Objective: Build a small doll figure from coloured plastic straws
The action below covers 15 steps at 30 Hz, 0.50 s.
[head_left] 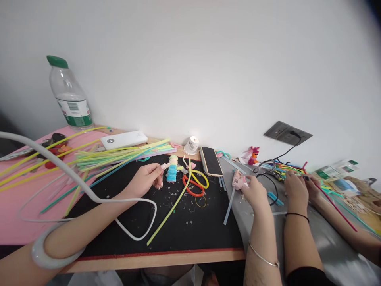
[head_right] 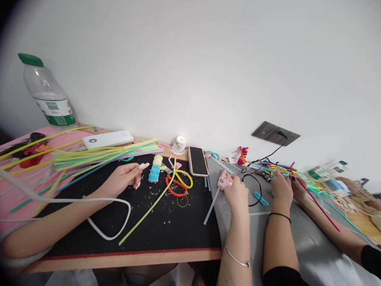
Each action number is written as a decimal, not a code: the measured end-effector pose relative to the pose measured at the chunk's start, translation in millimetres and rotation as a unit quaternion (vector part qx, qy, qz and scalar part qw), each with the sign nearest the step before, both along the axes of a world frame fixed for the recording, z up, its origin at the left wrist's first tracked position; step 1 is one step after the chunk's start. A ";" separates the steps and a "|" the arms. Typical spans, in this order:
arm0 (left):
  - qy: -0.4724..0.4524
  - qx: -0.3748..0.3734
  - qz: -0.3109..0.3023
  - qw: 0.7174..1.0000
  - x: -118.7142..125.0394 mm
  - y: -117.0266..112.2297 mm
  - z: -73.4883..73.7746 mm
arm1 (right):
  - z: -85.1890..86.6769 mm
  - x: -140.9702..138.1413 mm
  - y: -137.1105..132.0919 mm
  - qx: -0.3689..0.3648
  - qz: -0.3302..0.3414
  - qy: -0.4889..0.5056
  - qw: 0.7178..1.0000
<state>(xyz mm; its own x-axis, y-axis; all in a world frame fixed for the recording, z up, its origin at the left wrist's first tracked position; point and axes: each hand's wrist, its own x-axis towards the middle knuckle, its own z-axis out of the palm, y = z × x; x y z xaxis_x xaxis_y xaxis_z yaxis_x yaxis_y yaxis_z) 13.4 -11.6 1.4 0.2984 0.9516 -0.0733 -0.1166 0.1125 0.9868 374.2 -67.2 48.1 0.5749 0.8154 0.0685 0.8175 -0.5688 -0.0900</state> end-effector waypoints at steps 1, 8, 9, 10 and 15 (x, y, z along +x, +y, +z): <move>0.003 0.008 -0.004 1.000 0.8 -0.6 -0.2 | -2.7 9.5 -2.5 -0.024 -0.010 -0.012 1.000; 0.026 0.039 -0.035 0.998 2.2 -2.7 -2.0 | -16.7 26.7 0.3 -0.098 -0.004 -0.015 0.995; 0.025 0.042 -0.033 0.998 2.1 -2.9 -1.9 | -17.4 26.9 0.9 -0.087 0.002 -0.007 0.996; 0.025 0.043 -0.032 0.998 2.1 -3.3 -1.6 | -18.0 27.3 1.0 -0.073 0.007 0.002 0.997; 0.035 0.050 -0.048 0.997 2.8 -6.0 1.3 | -18.7 25.0 -4.8 0.082 -0.005 -0.004 0.997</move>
